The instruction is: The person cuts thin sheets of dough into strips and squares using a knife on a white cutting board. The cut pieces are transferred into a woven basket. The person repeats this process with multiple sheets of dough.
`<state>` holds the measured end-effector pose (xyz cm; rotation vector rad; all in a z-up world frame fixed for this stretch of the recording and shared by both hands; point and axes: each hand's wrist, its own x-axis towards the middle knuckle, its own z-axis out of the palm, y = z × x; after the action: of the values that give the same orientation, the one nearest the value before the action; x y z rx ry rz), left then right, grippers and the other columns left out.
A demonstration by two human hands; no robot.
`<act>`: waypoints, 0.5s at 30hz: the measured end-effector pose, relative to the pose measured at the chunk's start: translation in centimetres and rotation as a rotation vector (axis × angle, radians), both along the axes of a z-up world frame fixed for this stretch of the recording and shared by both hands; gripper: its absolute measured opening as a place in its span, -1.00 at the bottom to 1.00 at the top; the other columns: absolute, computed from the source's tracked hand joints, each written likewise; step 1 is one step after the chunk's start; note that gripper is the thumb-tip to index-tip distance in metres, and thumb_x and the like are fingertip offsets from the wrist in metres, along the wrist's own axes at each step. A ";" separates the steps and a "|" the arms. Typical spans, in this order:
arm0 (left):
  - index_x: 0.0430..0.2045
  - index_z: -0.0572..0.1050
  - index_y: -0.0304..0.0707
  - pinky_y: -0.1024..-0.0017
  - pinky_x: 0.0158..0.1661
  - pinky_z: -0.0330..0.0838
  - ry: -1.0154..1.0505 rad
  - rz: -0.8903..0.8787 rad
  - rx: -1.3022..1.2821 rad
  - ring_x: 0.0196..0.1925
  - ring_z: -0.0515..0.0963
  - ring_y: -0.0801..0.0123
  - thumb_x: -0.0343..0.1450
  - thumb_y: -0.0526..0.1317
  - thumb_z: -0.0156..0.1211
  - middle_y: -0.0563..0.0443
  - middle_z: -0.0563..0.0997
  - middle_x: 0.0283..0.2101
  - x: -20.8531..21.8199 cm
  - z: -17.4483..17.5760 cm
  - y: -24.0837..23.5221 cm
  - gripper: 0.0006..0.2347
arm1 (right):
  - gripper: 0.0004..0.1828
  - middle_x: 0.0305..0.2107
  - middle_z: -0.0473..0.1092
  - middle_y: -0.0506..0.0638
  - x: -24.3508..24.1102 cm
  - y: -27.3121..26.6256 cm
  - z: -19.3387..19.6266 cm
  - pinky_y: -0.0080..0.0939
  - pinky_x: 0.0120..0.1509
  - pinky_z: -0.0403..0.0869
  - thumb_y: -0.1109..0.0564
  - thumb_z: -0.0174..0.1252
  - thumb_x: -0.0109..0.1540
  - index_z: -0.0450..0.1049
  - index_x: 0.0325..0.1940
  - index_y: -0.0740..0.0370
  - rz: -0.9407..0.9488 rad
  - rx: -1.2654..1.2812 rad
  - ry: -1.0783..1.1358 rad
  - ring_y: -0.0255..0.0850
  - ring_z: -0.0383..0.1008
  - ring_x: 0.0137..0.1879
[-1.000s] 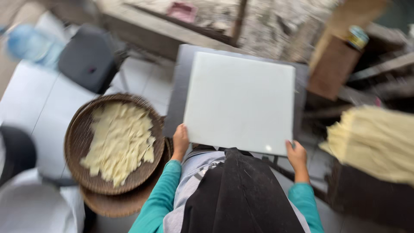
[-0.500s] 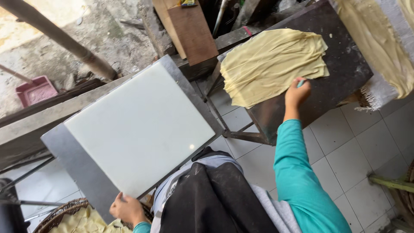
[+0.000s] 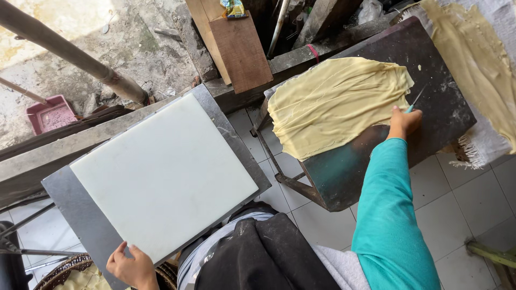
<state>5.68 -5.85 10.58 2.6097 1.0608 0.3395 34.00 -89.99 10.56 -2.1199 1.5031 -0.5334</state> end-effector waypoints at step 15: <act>-0.12 0.59 -0.24 0.36 -0.16 0.55 -0.256 -0.752 -0.697 -0.05 0.64 0.27 0.48 -0.34 0.16 -0.12 0.60 -0.04 23.5 10.6 -21.9 -0.85 | -0.83 -0.18 0.55 0.20 -1.2 3.8 5.3 0.02 0.07 0.52 0.17 0.35 0.29 0.56 -0.12 0.31 0.400 -0.143 -0.128 0.05 0.59 -0.09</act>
<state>29.22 -27.73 21.15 2.0445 0.0328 0.0865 32.82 -86.18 15.84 -2.3641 0.9593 -0.6256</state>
